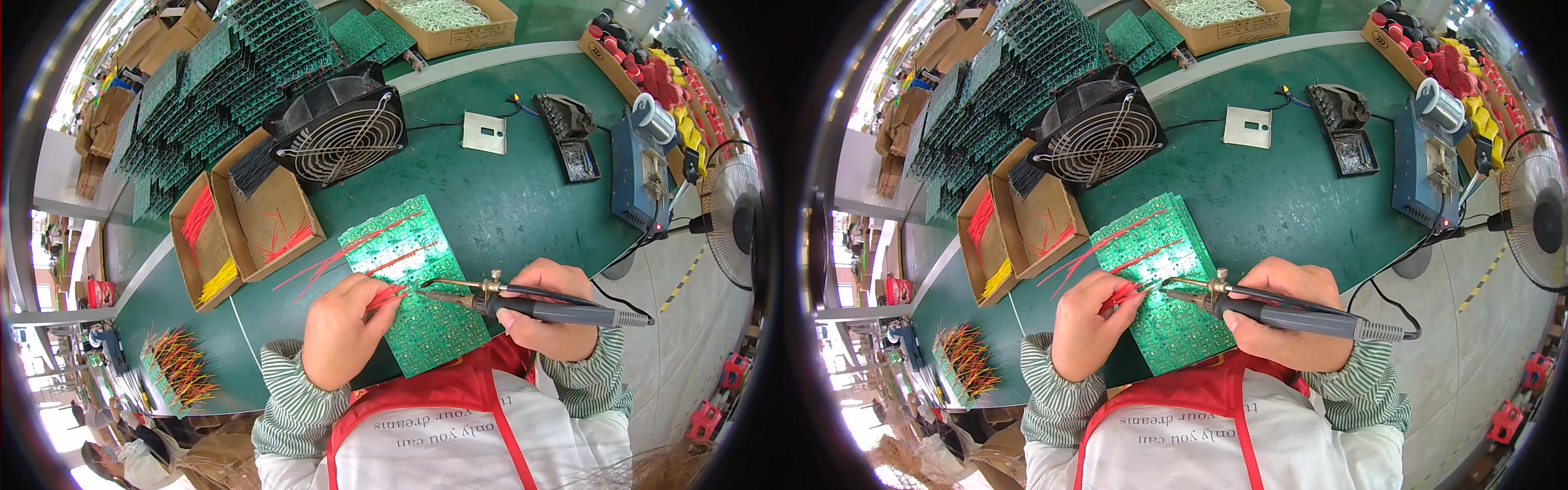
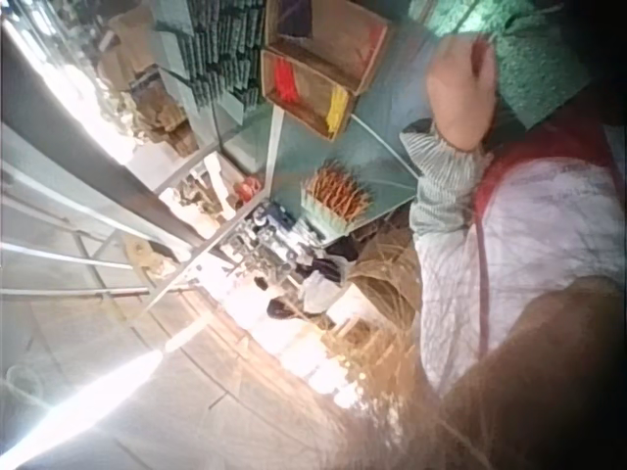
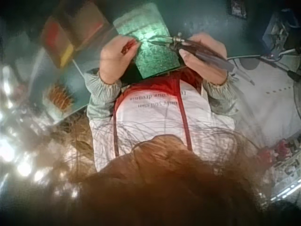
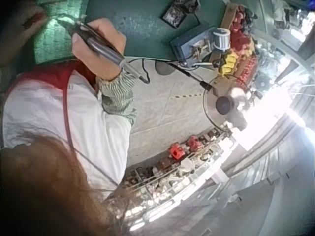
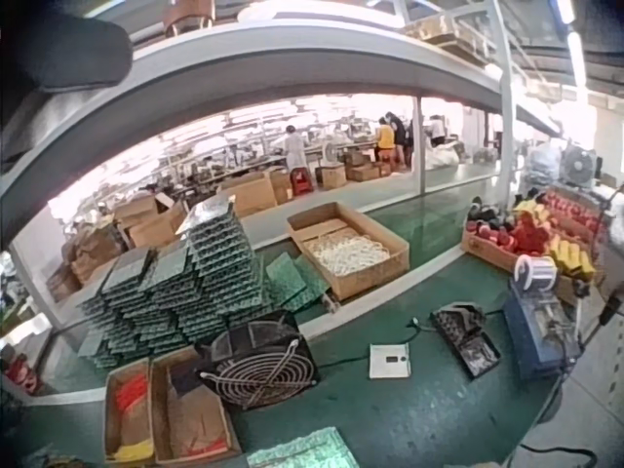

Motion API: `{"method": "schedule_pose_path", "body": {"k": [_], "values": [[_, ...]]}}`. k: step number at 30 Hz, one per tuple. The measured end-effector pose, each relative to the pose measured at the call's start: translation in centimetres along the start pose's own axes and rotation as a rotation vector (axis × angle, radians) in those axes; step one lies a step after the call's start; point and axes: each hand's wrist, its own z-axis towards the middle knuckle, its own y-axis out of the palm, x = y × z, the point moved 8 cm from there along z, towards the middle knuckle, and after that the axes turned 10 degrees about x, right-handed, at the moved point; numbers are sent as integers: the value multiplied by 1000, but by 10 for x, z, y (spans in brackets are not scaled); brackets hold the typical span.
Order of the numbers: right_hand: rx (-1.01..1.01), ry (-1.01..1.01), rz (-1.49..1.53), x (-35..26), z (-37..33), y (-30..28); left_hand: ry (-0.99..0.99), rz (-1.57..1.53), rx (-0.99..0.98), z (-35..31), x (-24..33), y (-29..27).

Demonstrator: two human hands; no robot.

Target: The person solders wires onto a circuit board using a soldering iron, sets the board aside, and retrieves a new stack of circuit boards. They then take wires from cardboard boxes and solder them onto the circuit board using the soldering iron.

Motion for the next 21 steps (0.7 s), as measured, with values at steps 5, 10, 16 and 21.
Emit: {"method": "schedule_pose_path", "body": {"k": [5, 10, 16, 21], "values": [[-21, -18, 11, 1, 4, 6, 29, 27, 2, 1, 2, 3], [-41, -52, -8, -1, 7, 5, 12, 23, -4, 3, 2, 4], [-5, -29, 22, 0, 6, -2, -5, 25, -18, 3, 2, 3], [18, -39, -4, 0, 3, -10, 109, 330, 310, 9, 1, -48]]}}
